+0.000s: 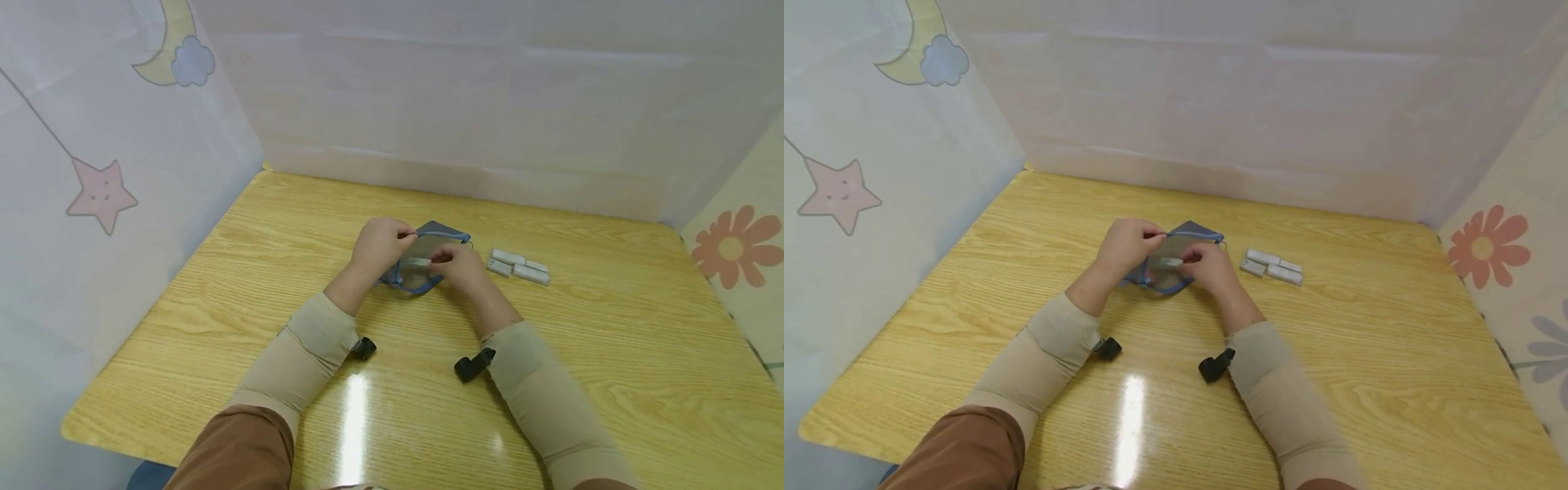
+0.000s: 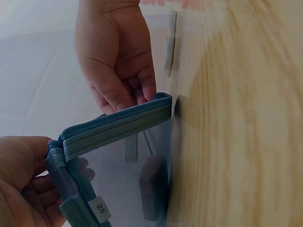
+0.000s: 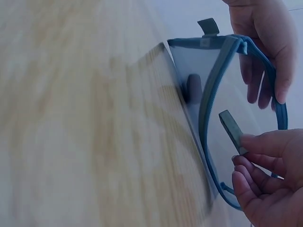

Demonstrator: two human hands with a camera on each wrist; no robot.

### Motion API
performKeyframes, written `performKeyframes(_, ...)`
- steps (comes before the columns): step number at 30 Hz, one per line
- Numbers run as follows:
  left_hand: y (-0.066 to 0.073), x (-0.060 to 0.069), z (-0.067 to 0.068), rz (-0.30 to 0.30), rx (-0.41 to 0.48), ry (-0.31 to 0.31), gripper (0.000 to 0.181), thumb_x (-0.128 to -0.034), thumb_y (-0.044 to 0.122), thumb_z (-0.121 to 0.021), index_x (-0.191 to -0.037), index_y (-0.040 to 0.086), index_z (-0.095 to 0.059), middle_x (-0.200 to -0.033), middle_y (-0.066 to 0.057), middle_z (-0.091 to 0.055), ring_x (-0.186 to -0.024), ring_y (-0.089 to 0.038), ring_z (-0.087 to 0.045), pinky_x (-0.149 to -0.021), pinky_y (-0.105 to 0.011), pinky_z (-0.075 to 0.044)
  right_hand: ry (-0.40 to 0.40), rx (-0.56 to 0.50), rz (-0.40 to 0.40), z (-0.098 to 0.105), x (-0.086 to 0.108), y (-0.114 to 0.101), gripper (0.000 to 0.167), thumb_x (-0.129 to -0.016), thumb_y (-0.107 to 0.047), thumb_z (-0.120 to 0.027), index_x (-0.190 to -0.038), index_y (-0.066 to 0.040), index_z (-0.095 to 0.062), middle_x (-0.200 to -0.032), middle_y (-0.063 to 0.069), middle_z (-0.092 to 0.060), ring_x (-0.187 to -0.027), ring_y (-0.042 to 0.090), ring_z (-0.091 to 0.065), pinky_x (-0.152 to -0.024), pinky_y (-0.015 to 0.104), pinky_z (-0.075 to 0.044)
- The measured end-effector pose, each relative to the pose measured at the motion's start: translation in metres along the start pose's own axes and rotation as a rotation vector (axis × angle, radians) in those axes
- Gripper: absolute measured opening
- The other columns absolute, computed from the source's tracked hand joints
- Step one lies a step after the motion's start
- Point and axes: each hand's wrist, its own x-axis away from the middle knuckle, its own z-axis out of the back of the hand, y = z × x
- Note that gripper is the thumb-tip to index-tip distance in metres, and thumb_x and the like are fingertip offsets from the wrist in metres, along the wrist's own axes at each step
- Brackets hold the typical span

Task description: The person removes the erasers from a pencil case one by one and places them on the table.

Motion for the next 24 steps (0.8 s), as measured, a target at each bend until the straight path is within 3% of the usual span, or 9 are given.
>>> performKeyframes(11,0.002,0.001,0.002,0.022,-0.007,-0.008,0.018,-0.0892,0.026,-0.06,-0.096,0.018,-0.074,-0.094,0.005,-0.069,-0.082,-0.01,-0.062,-0.07,-0.024,-0.049,0.022,0.001,-0.023,0.03,0.012,0.016,0.022,-0.086,-0.026,-0.064,-0.104,-0.013,-0.065,-0.101,0.007,-0.062,-0.089,0.023,-0.055,-0.069,0.034,-0.046)
performKeyframes(24,0.001,0.002,0.002,0.004,-0.008,-0.01,0.018,-0.0896,0.027,-0.059,-0.094,0.018,-0.074,-0.093,0.005,-0.069,-0.08,-0.009,-0.062,-0.07,-0.024,-0.049,0.045,0.024,-0.044,0.052,0.02,0.037,0.023,-0.087,-0.028,-0.063,-0.105,-0.013,-0.064,-0.101,0.007,-0.061,-0.093,0.024,-0.053,-0.075,0.036,-0.044)
